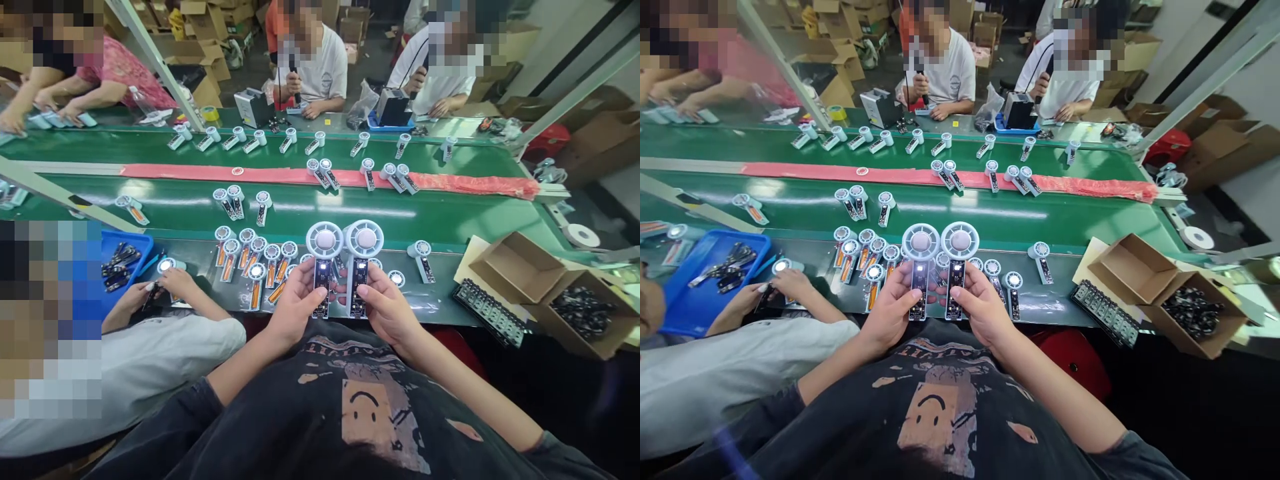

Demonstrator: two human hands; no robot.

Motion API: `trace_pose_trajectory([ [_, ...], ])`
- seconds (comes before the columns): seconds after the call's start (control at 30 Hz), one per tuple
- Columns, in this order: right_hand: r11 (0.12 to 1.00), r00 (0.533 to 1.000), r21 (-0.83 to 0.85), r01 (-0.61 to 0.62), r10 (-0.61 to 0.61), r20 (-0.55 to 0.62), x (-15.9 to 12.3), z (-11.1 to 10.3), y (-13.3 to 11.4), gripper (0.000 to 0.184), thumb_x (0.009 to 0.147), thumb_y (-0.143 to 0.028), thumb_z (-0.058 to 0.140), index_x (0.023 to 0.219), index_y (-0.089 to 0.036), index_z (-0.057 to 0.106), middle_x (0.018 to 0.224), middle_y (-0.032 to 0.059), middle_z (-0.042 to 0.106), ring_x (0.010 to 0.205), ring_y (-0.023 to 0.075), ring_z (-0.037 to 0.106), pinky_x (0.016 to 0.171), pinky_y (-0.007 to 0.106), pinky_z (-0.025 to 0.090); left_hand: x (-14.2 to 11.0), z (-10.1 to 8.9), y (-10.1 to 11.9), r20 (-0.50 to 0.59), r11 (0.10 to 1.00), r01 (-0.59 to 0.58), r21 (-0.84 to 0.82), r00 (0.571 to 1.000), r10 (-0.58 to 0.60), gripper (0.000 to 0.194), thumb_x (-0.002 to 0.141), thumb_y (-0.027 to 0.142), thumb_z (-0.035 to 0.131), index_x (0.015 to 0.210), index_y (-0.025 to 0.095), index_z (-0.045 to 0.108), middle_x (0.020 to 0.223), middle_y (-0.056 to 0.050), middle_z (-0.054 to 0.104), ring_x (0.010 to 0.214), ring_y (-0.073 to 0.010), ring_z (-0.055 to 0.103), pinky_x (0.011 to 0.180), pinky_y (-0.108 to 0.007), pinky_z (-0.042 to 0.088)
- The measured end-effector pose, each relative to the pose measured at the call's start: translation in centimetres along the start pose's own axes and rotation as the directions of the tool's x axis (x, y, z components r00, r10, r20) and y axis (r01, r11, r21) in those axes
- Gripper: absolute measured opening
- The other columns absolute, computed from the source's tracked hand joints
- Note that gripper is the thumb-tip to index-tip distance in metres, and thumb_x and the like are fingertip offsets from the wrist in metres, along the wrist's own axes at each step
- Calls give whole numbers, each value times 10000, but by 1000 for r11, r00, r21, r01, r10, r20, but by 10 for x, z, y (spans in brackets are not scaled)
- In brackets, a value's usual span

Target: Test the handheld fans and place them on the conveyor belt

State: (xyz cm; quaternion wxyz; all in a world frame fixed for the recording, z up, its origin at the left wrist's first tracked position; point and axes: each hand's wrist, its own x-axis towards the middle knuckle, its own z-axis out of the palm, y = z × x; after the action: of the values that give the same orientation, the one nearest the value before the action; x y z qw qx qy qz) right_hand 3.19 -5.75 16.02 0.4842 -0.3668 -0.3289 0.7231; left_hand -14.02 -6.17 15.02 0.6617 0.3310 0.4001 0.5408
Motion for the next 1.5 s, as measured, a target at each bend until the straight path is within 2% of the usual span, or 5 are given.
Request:
trace_pose_trajectory([
  [0.5, 998, 997, -1, 65, -65, -53, -7, 14, 6, 531, 696, -375, 882, 1148, -274, 621, 1143, 39, 710, 876, 205, 723, 815, 365, 607, -1, -6, 3, 34, 998, 3, 56, 999, -5, 621, 667, 322, 882, 1174, 236, 533, 1173, -75, 688, 945, -205, 696, 887, -382, 592],
  [0.7, 971, 990, -231, -63, 31, -139, 3, -16, 38, 485, 722, -340, 742, 1165, -277, 553, 1114, 22, 696, 868, 185, 712, 779, 323, 592, 9, -25, -22, -23, 966, 94, 241, 996, -91, 502, 709, 191, 764, 1162, 226, 550, 1158, -77, 692, 878, -187, 712, 794, -330, 596],
  [0.9, 720, 900, -574, -390, 165, -404, -2, -87, 100, 338, 804, -394, 557, 1086, -210, 523, 739, 6, 643, 604, 211, 655, 576, 330, 542, 4, -82, -72, -246, 651, 398, 646, 916, -316, 404, 781, 253, 663, 1149, 168, 520, 916, -65, 698, 465, -123, 571, 455, -262, 478],
  [1.1, 458, 881, -768, -448, 80, -466, -32, -138, 132, 330, 839, -286, 574, 1153, -189, 545, 1156, 146, 698, 1108, 316, 674, 937, 396, 497, -17, -117, -91, -274, 331, 384, 862, 902, -333, 396, 943, 256, 465, 1323, 144, 478, 1173, -150, 710, 934, -237, 741, 905, -345, 530],
  [1.5, 142, 880, -874, -465, 184, -438, -26, -155, 160, 386, 941, -211, 487, 1307, -155, 594, 1155, 159, 737, 1099, 305, 706, 901, 327, 505, -6, -130, -107, -316, -177, 265, 948, 851, -419, 505, 986, 182, 333, 1470, 56, 401, 1352, -247, 630, 1228, -307, 643, 1003, -389, 470],
])
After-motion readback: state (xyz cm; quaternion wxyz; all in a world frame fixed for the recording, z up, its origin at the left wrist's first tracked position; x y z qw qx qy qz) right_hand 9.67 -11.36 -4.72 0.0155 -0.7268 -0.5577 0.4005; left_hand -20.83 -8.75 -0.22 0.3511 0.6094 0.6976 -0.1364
